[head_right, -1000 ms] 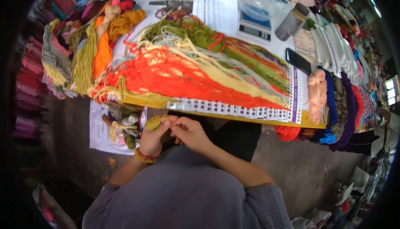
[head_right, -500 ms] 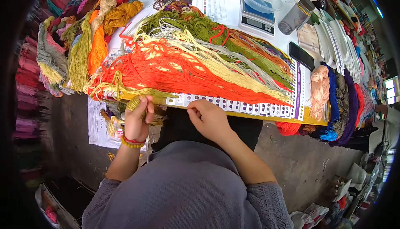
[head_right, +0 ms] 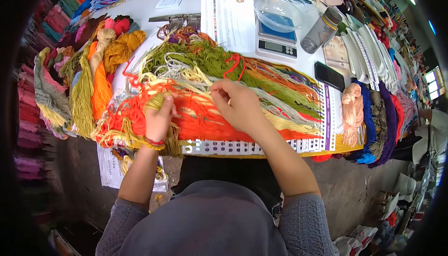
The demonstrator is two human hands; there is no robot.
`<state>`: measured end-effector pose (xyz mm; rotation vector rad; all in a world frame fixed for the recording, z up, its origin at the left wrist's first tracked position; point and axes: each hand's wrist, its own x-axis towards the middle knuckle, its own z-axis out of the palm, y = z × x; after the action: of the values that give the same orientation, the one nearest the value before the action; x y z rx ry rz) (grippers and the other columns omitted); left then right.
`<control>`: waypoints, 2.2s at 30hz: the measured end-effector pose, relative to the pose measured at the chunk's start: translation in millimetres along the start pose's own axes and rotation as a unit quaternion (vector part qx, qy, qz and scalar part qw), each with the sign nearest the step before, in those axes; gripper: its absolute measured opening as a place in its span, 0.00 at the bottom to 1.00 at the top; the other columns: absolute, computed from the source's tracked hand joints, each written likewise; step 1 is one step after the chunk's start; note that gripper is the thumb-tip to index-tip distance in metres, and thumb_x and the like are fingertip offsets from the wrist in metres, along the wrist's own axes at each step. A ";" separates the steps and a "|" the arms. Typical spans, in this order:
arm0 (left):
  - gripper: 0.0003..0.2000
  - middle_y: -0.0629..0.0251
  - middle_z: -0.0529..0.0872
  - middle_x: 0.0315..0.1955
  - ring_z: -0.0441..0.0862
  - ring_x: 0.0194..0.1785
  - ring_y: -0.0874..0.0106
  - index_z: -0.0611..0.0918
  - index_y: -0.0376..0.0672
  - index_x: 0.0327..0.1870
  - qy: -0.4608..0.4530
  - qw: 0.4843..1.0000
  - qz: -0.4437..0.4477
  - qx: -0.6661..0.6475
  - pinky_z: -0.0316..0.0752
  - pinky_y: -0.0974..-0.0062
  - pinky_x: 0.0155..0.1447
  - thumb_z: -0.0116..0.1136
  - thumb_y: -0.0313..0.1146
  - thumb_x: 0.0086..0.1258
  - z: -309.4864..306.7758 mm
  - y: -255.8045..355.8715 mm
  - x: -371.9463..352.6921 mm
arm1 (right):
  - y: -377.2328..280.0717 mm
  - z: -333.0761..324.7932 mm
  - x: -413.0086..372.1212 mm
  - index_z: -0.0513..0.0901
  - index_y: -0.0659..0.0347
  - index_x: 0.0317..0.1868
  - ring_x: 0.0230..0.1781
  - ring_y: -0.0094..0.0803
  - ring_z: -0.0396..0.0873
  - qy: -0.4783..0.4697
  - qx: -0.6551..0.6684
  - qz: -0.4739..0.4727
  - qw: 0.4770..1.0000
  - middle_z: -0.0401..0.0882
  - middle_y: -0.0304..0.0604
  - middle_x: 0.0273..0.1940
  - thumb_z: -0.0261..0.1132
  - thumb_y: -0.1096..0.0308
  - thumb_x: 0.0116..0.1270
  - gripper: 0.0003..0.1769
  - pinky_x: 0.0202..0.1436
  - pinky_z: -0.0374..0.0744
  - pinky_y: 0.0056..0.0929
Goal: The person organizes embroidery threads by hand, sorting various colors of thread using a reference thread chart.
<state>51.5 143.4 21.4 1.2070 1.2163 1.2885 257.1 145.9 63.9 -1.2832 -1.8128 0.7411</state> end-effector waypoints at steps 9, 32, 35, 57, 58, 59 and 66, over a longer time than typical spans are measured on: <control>0.07 0.74 0.70 0.18 0.65 0.22 0.85 0.77 0.34 0.37 -0.011 0.980 0.097 0.173 0.63 0.85 0.27 0.46 0.27 0.68 -2.2 -59.1 8.5 | 71.7 16.5 114.3 0.77 0.61 0.42 0.25 0.28 0.75 0.095 -0.101 -0.013 0.990 0.79 0.44 0.28 0.57 0.69 0.60 0.10 0.30 0.73 0.25; 0.07 0.56 0.80 0.27 0.79 0.32 0.65 0.78 0.33 0.37 0.006 0.980 0.086 0.179 0.71 0.74 0.39 0.50 0.27 0.66 3.4 -38.8 3.6 | 108.0 62.1 216.7 0.60 0.51 0.64 0.35 0.39 0.80 -0.081 -0.415 0.114 0.899 0.81 0.45 0.35 0.46 0.72 0.59 0.29 0.37 0.76 0.38; 0.07 0.56 0.80 0.27 0.79 0.32 0.66 0.78 0.33 0.37 0.000 0.983 0.057 0.176 0.71 0.74 0.39 0.50 0.27 0.65 2.9 -38.1 3.1 | 104.1 61.5 222.1 0.58 0.51 0.65 0.36 0.39 0.79 -0.086 -0.403 0.132 0.901 0.80 0.46 0.37 0.46 0.72 0.59 0.30 0.39 0.76 0.38; 0.06 0.60 0.79 0.25 0.76 0.29 0.71 0.78 0.33 0.35 0.009 0.981 0.079 0.176 0.70 0.77 0.36 0.50 0.27 0.66 3.7 -42.2 3.9 | 130.8 35.1 222.1 0.62 0.49 0.62 0.40 0.43 0.79 -0.033 -0.387 0.236 0.891 0.79 0.50 0.39 0.47 0.67 0.60 0.27 0.42 0.75 0.41; 0.07 0.64 0.77 0.23 0.72 0.27 0.77 0.77 0.32 0.35 0.005 0.980 0.080 0.182 0.69 0.80 0.35 0.49 0.27 0.67 3.5 -42.1 3.8 | 131.0 34.5 219.3 0.62 0.48 0.62 0.40 0.44 0.79 -0.026 -0.381 0.229 0.895 0.79 0.51 0.39 0.47 0.67 0.60 0.26 0.42 0.75 0.41; 0.07 0.64 0.77 0.23 0.72 0.27 0.77 0.77 0.32 0.35 0.007 0.980 0.083 0.183 0.69 0.80 0.35 0.49 0.27 0.67 3.4 -41.2 3.8 | 127.4 33.4 215.3 0.62 0.48 0.62 0.40 0.44 0.79 -0.024 -0.380 0.226 0.897 0.79 0.51 0.39 0.47 0.67 0.60 0.26 0.42 0.75 0.41; 0.06 0.57 0.79 0.23 0.76 0.27 0.67 0.78 0.34 0.34 0.025 0.970 0.134 0.204 0.71 0.74 0.34 0.50 0.27 0.65 6.2 -41.7 4.5 | 79.9 26.5 156.7 0.67 0.52 0.57 0.34 0.49 0.78 -0.054 -0.289 0.106 0.950 0.79 0.52 0.34 0.48 0.66 0.61 0.21 0.38 0.75 0.45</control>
<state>57.9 150.2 -19.9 1.6902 1.4376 1.3046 244.7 319.4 26.3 -1.8693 -2.0883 0.3984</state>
